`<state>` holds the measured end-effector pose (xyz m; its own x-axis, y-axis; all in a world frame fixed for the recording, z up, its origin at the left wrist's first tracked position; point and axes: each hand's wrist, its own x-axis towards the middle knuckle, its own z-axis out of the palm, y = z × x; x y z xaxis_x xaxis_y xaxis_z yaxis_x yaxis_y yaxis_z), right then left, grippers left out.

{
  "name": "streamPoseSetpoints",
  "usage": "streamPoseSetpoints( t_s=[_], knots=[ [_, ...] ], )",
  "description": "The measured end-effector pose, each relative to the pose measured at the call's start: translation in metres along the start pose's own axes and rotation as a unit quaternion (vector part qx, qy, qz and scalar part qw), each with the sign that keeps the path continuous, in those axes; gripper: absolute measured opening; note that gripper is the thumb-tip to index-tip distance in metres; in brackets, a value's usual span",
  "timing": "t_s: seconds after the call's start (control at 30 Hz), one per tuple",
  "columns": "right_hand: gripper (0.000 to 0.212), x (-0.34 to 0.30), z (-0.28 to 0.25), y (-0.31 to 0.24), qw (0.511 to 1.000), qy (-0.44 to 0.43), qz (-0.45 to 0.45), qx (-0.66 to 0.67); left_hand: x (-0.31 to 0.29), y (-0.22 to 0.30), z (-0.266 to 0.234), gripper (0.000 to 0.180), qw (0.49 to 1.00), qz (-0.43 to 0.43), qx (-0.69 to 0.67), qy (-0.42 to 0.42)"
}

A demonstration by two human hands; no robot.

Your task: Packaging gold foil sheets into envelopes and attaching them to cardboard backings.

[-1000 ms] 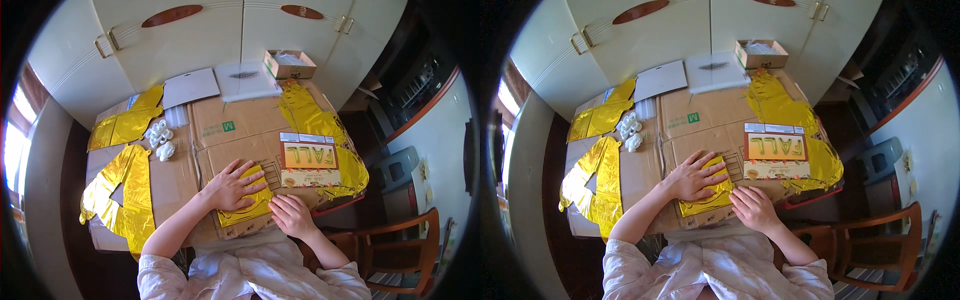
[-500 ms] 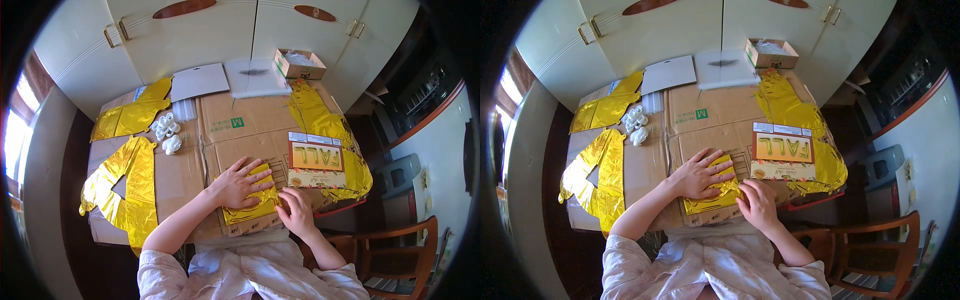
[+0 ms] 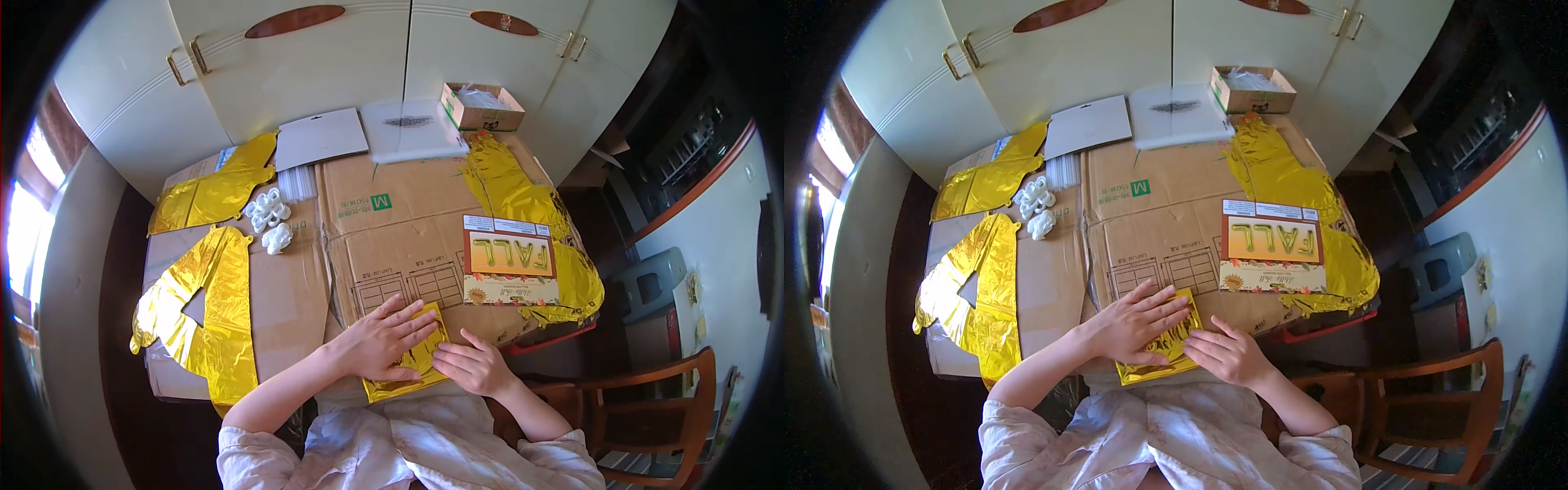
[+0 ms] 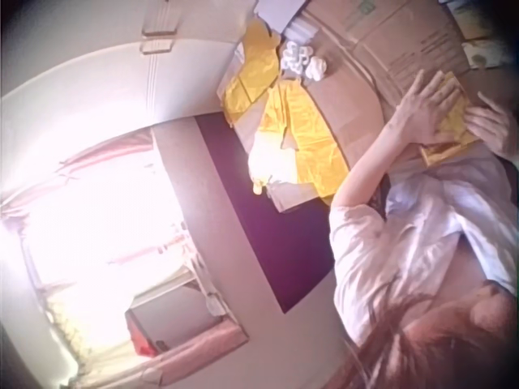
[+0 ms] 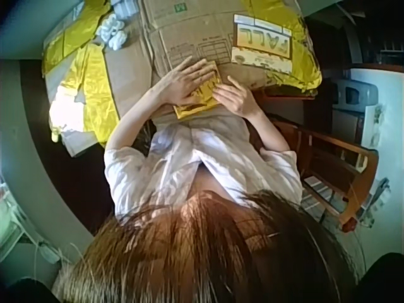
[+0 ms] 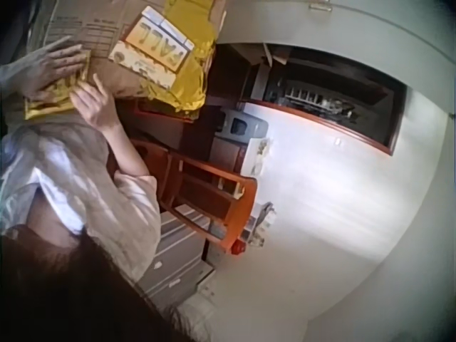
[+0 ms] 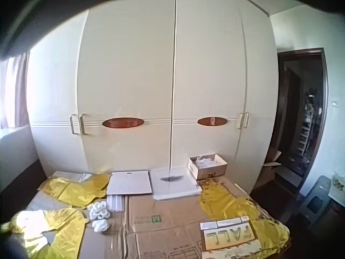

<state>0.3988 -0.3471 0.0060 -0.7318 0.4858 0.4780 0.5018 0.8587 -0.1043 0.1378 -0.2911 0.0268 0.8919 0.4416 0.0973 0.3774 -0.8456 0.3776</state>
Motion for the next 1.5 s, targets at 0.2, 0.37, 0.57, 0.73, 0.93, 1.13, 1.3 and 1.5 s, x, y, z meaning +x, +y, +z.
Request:
streamPoseSetpoints(
  t_s=[0.2,0.37,0.57,0.73,0.93,1.13,1.3,1.5],
  knots=[
    [0.021,0.024,-0.022,0.015,0.971,0.06,0.095,0.209,-0.049,-0.005,-0.033,0.089,0.9,0.061,-0.431,0.007],
    [0.022,0.074,-0.039,0.024,0.898,0.077,0.255,0.349,-0.055,0.014,-0.035,0.044,0.839,-0.129,-0.499,0.177],
    [0.021,0.104,-0.014,0.048,0.78,0.069,0.317,0.536,-0.043,-0.018,-0.005,0.028,0.735,-0.218,-0.558,0.319],
    [0.031,0.095,-0.014,0.065,0.635,0.025,0.36,0.683,-0.044,-0.023,0.002,0.022,0.613,-0.234,-0.656,0.374],
    [0.027,0.09,-0.024,0.068,0.601,0.002,0.375,0.706,-0.041,-0.023,0.001,0.02,0.57,-0.212,-0.697,0.379],
    [0.025,0.097,-0.025,0.069,0.634,-0.028,0.386,0.67,-0.043,-0.022,0.001,0.021,0.563,-0.213,-0.704,0.377],
    [0.027,0.096,-0.027,0.076,0.629,-0.061,0.383,0.674,-0.043,-0.025,0.003,0.02,0.569,-0.212,-0.7,0.375],
    [0.024,0.101,-0.025,0.083,0.677,-0.077,0.374,0.63,-0.042,-0.023,0.001,0.018,0.582,-0.227,-0.683,0.379]
  ],
)
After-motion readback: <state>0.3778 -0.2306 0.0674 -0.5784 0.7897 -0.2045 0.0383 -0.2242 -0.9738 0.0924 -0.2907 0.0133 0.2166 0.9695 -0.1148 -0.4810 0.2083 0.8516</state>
